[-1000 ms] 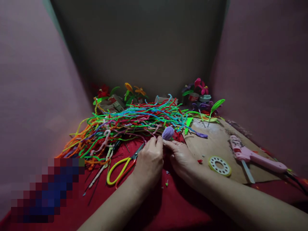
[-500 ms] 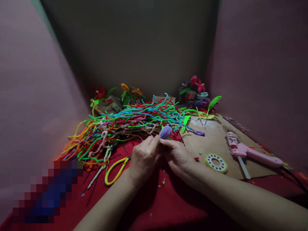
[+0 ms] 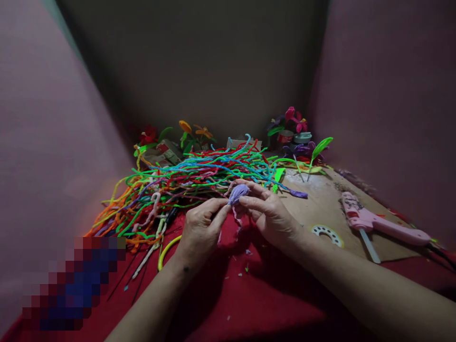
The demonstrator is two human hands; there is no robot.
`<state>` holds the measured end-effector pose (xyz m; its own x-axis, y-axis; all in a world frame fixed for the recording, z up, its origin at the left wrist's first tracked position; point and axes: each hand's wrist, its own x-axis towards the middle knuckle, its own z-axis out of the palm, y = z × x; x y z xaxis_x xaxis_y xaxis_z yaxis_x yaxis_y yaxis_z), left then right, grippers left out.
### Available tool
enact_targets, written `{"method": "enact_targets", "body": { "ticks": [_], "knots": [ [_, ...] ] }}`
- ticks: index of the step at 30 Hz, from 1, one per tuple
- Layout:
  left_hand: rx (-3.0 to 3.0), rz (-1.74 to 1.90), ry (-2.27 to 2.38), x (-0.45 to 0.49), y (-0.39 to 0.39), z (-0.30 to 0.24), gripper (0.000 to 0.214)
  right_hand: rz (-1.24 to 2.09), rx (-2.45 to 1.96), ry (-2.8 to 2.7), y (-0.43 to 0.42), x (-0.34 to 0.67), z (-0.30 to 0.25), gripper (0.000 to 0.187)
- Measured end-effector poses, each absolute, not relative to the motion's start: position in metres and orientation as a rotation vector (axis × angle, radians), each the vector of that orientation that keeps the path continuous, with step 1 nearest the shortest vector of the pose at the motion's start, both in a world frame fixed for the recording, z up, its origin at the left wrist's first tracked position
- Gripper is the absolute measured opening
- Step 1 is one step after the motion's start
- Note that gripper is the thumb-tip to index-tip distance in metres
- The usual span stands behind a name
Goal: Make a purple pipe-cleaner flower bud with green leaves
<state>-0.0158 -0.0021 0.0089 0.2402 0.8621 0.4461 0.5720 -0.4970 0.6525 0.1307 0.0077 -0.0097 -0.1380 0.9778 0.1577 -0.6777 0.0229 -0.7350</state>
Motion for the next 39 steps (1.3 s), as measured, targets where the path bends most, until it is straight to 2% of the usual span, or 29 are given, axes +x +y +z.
{"method": "enact_targets", "body": {
  "ticks": [13, 24, 33, 39],
  "knots": [
    [2.113, 1.046, 1.303, -0.018, 0.0, 0.007, 0.021, 1.415, -0.6, -0.991, 0.01, 0.134, -0.013, 0.022],
    [2.323, 1.037, 1.245, -0.014, -0.002, -0.004, 0.02, 1.408, -0.72, -1.078, 0.005, 0.132, -0.015, 0.022],
    [2.379, 1.02, 1.219, -0.013, -0.002, -0.013, 0.021, 1.371, -0.9, -0.986, 0.006, 0.13, -0.014, 0.038],
    [2.451, 0.973, 1.223, -0.013, -0.003, -0.014, 0.023, 1.364, -0.892, -0.997, 0.006, 0.132, -0.019, 0.033]
  ]
}}
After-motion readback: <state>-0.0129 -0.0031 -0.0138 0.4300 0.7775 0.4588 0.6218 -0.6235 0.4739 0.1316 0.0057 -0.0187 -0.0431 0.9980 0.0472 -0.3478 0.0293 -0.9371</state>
